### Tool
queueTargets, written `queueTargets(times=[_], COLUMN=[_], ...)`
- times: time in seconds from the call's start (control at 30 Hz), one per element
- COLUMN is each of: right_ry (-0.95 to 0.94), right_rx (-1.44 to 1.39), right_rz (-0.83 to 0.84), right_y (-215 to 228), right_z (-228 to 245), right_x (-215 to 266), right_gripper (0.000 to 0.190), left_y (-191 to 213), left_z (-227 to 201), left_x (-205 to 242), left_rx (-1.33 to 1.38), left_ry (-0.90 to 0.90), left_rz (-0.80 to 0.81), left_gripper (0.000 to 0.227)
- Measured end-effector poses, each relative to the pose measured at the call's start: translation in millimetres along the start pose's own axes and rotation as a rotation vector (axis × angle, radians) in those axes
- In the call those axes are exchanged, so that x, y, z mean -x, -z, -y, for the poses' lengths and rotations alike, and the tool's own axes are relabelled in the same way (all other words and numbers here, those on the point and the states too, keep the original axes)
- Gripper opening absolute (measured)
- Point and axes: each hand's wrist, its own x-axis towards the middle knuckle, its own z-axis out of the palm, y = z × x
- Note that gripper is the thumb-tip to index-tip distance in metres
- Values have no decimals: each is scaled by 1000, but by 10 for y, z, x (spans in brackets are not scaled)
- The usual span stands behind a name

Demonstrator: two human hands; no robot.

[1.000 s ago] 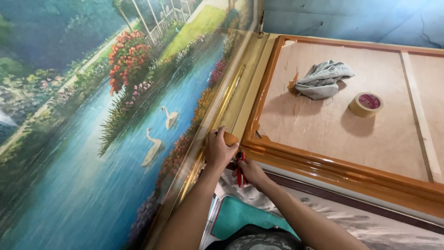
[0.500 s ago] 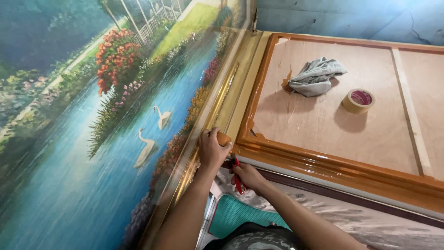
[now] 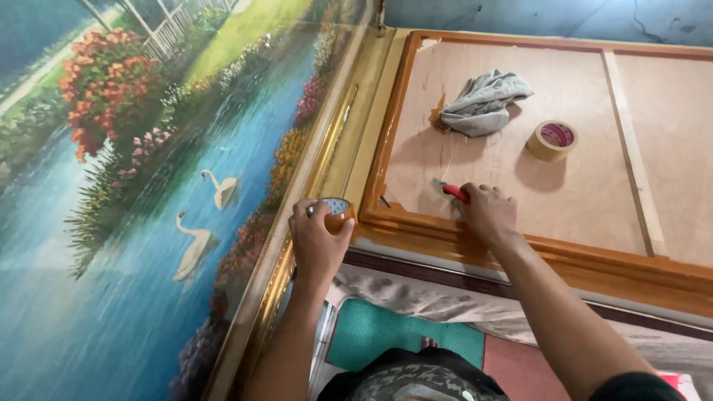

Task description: Applying adhesive fringe to the edges of a large picture frame and wiping the surface clean.

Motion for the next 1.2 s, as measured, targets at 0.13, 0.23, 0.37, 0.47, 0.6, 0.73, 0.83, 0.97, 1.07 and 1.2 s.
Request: queueTargets(times=[0.13,0.23,0.37,0.47,0.6,0.73,0.83,0.97,1.07,1.2], right_ry=[-32,-13,475,510,571,291,-221,-118,-191,-264], right_rx=[-81,-5,54,36,13,-361,-1213,-1616,-1702,-1578], right_rz=[-9,-136,-305,-78,24,176,-14,43,44,-145], right_y=[6,-99,-533,-624,-590,-428,-90,217,153,45], right_z=[37,323,893,1262,1460,1422,1302,1159,990,730], right_x=[33,253,655,813,855,813,957,1088,1184,1289], right_gripper=[34,50,43,55,44,32,28,56,59,49], left_y=[5,101,108,111,167,180,62,-114,-87,-234], left_z=[44,-12,78,138,101,84,97,-33,-265,-444], left_x=[-39,-27,23,56,105,95,115,148,177,193], left_rx=[200,221,277,377,483,532,517,598,599,591], left_ry=[107,189,211,202,108,94,52,68,30,-52], left_rz=[53,37,28,74,150,234,297,433,537,652], left_gripper=[34,34,34,30,35,32,29,31,32,33])
